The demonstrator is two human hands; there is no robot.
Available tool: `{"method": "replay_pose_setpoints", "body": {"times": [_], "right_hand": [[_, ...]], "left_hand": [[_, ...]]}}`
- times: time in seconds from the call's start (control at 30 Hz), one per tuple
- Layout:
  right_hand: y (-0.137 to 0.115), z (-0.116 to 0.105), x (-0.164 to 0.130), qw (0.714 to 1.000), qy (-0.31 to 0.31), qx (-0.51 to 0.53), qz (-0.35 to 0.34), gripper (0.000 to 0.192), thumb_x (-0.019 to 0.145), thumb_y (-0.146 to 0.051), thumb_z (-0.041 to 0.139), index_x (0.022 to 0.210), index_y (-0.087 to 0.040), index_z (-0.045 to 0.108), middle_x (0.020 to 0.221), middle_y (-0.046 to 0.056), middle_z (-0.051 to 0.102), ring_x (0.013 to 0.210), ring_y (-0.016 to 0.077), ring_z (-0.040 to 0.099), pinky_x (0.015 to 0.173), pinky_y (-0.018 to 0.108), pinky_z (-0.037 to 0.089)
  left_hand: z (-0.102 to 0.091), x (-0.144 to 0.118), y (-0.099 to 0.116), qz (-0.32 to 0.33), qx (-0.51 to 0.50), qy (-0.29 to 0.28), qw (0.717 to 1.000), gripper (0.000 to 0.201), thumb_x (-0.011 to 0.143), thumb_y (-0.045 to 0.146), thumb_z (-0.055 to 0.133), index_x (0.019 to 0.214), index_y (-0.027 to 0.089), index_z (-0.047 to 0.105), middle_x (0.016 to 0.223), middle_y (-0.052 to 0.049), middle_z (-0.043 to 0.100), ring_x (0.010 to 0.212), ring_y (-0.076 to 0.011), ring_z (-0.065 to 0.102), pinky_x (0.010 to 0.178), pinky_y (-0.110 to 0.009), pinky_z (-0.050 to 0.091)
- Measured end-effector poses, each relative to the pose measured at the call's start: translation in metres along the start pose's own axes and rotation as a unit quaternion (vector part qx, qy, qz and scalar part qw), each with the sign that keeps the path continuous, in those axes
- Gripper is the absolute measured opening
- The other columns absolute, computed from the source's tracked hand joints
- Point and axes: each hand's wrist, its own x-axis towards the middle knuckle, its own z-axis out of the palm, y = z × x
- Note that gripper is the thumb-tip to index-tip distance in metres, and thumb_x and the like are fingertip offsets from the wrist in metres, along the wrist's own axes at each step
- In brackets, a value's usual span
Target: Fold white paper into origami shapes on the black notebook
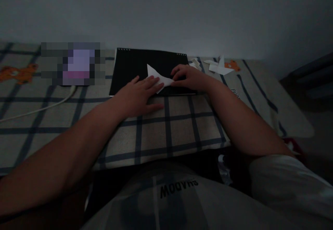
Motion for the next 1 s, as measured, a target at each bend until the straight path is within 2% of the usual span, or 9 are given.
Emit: {"method": "replay_pose_setpoints", "body": {"times": [0.2,0.37,0.67,0.8,1.0], "right_hand": [[0.003,-0.003,0.001,1.000,-0.017,-0.017,-0.006,0.022,0.097,-0.051,0.086,0.095,-0.029,0.088,0.130,0.011,0.083,0.120,0.0332,0.073,0.114,0.059,0.062],[0.006,-0.002,0.002,0.999,-0.017,-0.025,-0.020,0.025,0.098,-0.054,0.083,0.094,-0.030,0.089,0.131,0.010,0.082,0.122,0.0340,0.073,0.117,0.061,0.059],[0.000,-0.005,-0.002,1.000,0.002,0.000,0.006,0.034,0.100,-0.061,0.081,0.092,-0.029,0.090,0.116,0.010,0.083,0.112,0.0322,0.072,0.106,0.055,0.063],[0.002,0.000,0.000,1.000,0.015,-0.016,0.016,0.040,0.104,-0.061,0.075,0.086,-0.027,0.086,0.115,0.011,0.081,0.110,0.0318,0.071,0.107,0.057,0.059],[-0.003,0.012,0.002,0.998,0.024,-0.050,0.016,0.039,0.100,-0.061,0.079,0.085,-0.026,0.085,0.122,0.012,0.080,0.118,0.0330,0.068,0.113,0.059,0.053]], "left_hand": [[0.000,0.000,-0.002,-0.003,-0.004,-0.007,1.000,0.086,0.115,0.069,0.055,0.187,0.025,0.038,0.197,-0.014,0.030,0.182,-0.0386,0.031,0.148,-0.067,0.016],[-0.001,0.000,-0.002,-0.001,-0.007,-0.008,1.000,0.087,0.114,0.068,0.055,0.187,0.023,0.039,0.196,-0.016,0.031,0.182,-0.0397,0.031,0.148,-0.068,0.016],[0.000,-0.001,0.001,0.002,-0.011,0.021,1.000,0.084,0.112,0.066,0.057,0.185,0.027,0.043,0.194,-0.015,0.036,0.179,-0.0404,0.036,0.148,-0.067,0.017],[-0.001,-0.001,0.001,0.001,-0.015,0.030,0.999,0.080,0.111,0.068,0.057,0.182,0.031,0.048,0.194,-0.013,0.039,0.178,-0.0418,0.039,0.147,-0.072,0.015],[-0.002,0.000,-0.006,0.000,-0.021,0.043,0.999,0.074,0.110,0.069,0.059,0.174,0.032,0.058,0.190,-0.011,0.046,0.175,-0.0399,0.045,0.146,-0.076,0.011]]}}
